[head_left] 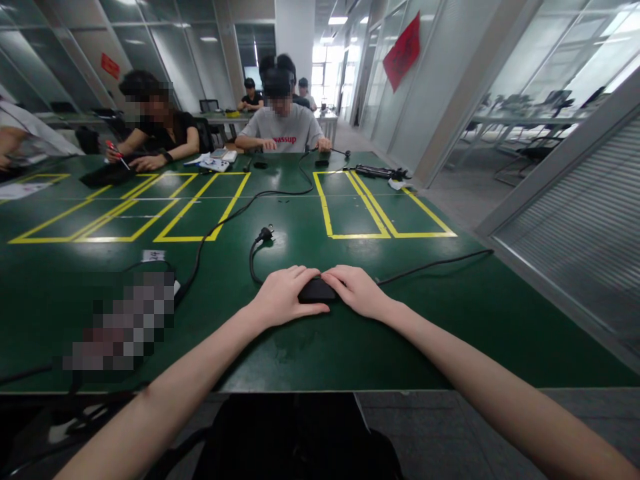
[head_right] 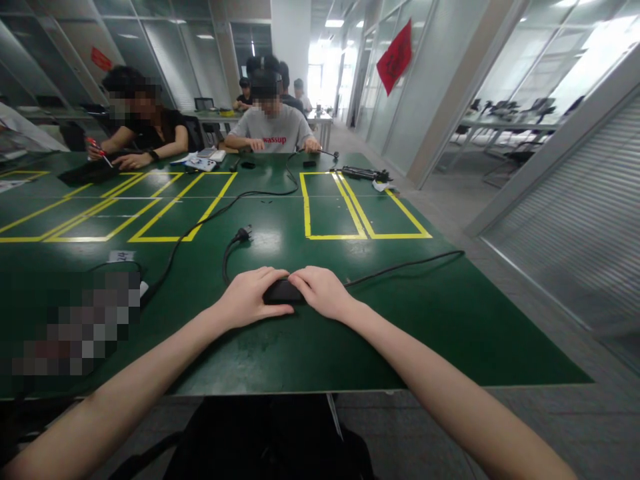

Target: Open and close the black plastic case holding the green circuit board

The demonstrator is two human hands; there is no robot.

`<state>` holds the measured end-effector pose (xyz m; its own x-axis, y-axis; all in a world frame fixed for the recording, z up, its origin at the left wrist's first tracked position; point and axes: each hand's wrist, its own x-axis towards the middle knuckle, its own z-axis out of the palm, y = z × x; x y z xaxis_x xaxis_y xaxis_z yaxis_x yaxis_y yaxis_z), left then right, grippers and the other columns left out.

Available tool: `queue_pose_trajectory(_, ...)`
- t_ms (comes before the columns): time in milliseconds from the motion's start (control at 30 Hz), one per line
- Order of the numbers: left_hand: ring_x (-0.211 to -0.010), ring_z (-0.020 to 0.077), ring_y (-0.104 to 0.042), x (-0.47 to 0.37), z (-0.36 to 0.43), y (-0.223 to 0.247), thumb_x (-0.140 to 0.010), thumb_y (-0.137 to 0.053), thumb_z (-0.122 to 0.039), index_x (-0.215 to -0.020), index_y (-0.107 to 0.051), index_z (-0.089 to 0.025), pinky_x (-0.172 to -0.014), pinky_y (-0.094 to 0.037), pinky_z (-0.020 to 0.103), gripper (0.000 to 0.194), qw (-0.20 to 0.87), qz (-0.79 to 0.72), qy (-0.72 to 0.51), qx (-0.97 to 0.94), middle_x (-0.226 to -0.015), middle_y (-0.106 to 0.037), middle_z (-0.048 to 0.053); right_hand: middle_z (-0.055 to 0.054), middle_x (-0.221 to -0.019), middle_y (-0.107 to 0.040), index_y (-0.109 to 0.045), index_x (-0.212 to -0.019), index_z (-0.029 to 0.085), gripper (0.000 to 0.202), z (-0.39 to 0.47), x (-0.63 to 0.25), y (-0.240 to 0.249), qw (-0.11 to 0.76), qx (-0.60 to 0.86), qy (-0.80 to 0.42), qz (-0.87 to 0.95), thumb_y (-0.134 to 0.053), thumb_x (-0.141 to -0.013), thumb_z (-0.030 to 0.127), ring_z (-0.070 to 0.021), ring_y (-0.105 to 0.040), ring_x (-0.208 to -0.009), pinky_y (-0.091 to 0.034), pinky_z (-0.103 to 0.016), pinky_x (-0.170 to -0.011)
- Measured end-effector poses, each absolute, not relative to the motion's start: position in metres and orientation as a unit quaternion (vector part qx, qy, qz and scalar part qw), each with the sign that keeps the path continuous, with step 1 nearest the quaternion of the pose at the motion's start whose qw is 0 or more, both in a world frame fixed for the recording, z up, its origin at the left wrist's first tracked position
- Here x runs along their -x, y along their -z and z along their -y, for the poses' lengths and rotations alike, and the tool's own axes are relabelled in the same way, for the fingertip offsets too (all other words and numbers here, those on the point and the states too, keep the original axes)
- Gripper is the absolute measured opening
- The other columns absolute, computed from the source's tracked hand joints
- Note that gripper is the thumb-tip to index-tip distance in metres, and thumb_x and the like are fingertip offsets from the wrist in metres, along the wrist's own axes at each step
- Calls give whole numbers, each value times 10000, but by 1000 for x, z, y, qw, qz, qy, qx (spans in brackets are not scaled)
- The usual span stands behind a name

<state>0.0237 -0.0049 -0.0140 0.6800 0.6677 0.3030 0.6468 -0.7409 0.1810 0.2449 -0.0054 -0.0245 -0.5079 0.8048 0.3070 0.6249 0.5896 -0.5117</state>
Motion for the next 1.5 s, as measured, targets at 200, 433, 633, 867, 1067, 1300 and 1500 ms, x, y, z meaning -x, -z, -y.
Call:
queue_pose_trajectory(200, -1011, 270, -671, -29, 6, 17, -907, -710, -255, -1268, -577, -159, -840, -503, 361, 396, -74, -345, -158, -922, -1112, -706, 109, 31, -726, -592, -515, -979, 234, 218, 7, -244, 21, 318, 446, -311, 777, -382, -1058, 388, -169, -563, -674, -418, -282, -656)
queue_pose_trajectory(433, -961, 272, -664, -27, 5, 13, -847, -653, -143, -1237, -622, -145, -821, -465, 395, 391, -79, -331, -119, -933, -1017, -737, 101, 36, -693, -558, -486, -933, 248, 260, 7, -245, 20, 290, 440, -331, 783, -310, -1069, 383, -168, -572, -620, -446, -288, -643)
queue_pose_trajectory(633, -929, 260, -698, -24, 3, 13, -873, -659, -241, -1130, -684, -162, -812, -477, 379, 270, -25, -357, -123, -926, -987, -760, 88, -110, -1077, -702, -593, -1156, 200, 327, 14, -250, 16, 262, 317, -110, 905, -682, -922, 410, -260, -665, -956, -532, -374, -810)
queue_pose_trajectory(867, -930, 243, -706, -13, -2, 16, -980, -614, -412, -1233, -654, -158, -811, -506, 354, 361, -30, -317, -212, -924, -1045, -765, 101, -127, -1070, -739, -650, -1144, 186, 225, 12, -252, 17, 277, 315, -13, 908, -593, -1002, 350, -272, -673, -955, -557, -411, -839)
queue_pose_trajectory(1067, -881, 233, -682, -15, 1, 15, -1016, -556, -438, -1155, -691, -164, -806, -502, 364, 335, -35, -300, -189, -934, -976, -757, 93, -97, -1003, -739, -652, -1114, 194, 226, 10, -256, 13, 274, 299, -80, 910, -613, -985, 375, -244, -686, -902, -542, -361, -786)
queue_pose_trajectory(1300, -881, 231, -674, -12, 2, 8, -1004, -571, -492, -1192, -675, -167, -793, -515, 348, 389, -22, -321, -230, -918, -977, -748, 89, -119, -1044, -726, -643, -1067, 216, 189, 10, -258, 10, 300, 325, -128, 888, -608, -958, 366, -272, -682, -957, -536, -403, -848)
queue_pose_trajectory(1500, -902, 231, -655, -10, 3, 7, -1036, -520, -441, -1113, -686, -161, -779, -473, 346, 334, -39, -267, -201, -942, -987, -756, 96, -29, -942, -693, -579, -1101, 215, 329, 11, -258, 9, 268, 334, -370, 825, -676, -905, 460, -175, -638, -769, -518, -300, -695)
